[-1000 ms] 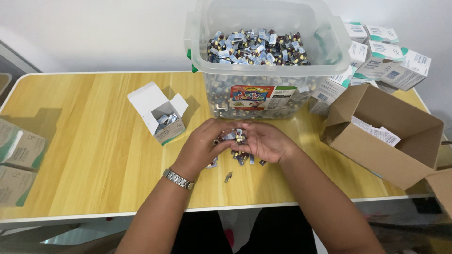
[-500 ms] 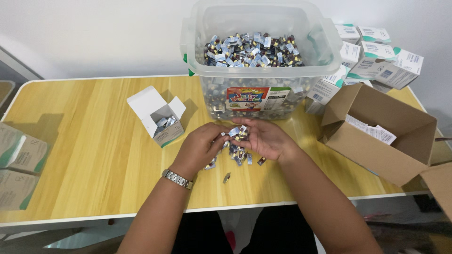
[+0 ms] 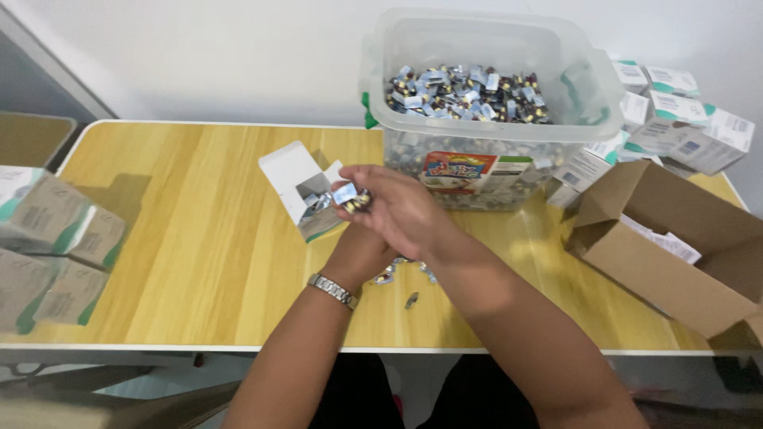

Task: The person opens a small white box and pours wrapped candies onto a table. They then pick up the candies one by one, inspect them, and place them back into the box. The process is repeated for several candies.

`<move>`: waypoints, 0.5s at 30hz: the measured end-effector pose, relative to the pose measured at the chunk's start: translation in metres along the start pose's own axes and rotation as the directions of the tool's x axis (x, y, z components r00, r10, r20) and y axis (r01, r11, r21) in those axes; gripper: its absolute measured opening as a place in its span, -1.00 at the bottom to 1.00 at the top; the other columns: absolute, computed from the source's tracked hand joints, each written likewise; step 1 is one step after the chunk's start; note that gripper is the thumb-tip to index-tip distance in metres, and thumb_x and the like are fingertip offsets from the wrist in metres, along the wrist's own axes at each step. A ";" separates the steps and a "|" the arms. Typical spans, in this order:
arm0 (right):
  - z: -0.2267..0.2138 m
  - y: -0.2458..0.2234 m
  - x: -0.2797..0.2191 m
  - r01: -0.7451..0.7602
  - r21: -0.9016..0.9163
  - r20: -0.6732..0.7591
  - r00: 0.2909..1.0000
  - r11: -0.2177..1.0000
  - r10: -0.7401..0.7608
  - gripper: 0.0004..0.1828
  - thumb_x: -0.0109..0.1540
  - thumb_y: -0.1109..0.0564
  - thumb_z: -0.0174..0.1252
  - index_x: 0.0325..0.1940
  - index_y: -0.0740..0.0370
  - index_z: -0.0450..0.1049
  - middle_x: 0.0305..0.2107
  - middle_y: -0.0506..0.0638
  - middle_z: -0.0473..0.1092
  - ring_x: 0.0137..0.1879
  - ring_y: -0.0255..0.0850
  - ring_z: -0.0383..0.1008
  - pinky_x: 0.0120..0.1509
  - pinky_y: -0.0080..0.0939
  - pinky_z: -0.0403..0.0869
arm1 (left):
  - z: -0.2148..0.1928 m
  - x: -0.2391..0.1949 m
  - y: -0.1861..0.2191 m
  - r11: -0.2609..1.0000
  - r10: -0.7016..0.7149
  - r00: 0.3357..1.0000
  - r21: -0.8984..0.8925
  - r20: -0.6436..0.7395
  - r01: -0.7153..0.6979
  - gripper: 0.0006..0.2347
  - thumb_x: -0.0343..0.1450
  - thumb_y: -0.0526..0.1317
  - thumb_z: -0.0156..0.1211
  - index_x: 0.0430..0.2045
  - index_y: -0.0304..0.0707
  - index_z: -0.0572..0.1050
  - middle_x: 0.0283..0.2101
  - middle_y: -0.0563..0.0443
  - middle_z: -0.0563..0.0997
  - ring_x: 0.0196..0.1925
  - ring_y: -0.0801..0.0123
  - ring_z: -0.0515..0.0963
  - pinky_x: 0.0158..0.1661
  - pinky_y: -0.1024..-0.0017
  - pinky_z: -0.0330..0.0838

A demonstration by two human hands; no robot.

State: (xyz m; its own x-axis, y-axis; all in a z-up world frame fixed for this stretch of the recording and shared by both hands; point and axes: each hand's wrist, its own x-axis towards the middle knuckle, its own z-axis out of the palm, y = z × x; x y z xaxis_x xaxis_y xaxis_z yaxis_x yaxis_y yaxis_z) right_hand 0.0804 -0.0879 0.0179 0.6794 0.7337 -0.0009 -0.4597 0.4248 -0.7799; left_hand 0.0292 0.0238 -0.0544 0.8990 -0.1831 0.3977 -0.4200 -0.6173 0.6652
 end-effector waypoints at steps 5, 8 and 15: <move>0.039 0.020 0.053 -0.009 -0.247 -0.181 0.983 0.969 -0.037 -0.38 0.36 -0.16 -0.01 0.30 0.39 0.33 0.18 0.25 0.35 0.29 -0.02 0.32 0.40 0.10 0.27 | 0.002 -0.002 -0.004 0.994 -0.037 0.999 -0.107 -0.031 0.033 -0.64 0.44 -0.14 0.19 0.07 -0.31 0.40 0.13 -0.34 0.50 0.18 -0.13 0.47 0.14 0.06 0.34; 0.047 0.019 0.059 -0.095 -0.396 -0.189 0.982 0.913 0.020 -0.18 0.35 -0.37 -0.14 0.45 0.30 0.22 0.33 0.23 0.19 0.49 -0.03 0.04 0.55 0.07 -0.01 | -0.001 -0.001 0.002 0.979 -0.111 0.994 -0.168 0.010 0.111 -0.70 0.43 -0.13 0.20 -0.04 -0.31 0.46 0.07 -0.29 0.57 0.14 -0.07 0.52 0.12 0.07 0.34; 0.033 -0.013 0.005 0.212 -0.414 0.200 0.970 0.885 -0.139 -0.30 0.48 -0.22 -0.22 0.41 0.45 0.28 0.33 0.24 0.30 0.55 -0.01 0.18 0.66 -0.02 0.11 | -0.020 0.001 0.020 0.998 0.067 0.983 0.005 -0.172 -0.067 -0.85 0.36 -0.30 0.22 -0.26 -0.34 0.56 -0.14 -0.23 0.64 0.01 -0.14 0.57 0.02 0.08 0.43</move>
State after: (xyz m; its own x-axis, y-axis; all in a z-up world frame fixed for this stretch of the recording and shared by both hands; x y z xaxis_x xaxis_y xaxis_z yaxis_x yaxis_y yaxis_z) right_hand 0.0711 -0.0721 0.0485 0.6083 0.7588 0.2326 -0.0257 0.3118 -0.9498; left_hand 0.0194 0.0262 -0.0279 0.8344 -0.0900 0.5438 -0.4786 -0.6076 0.6338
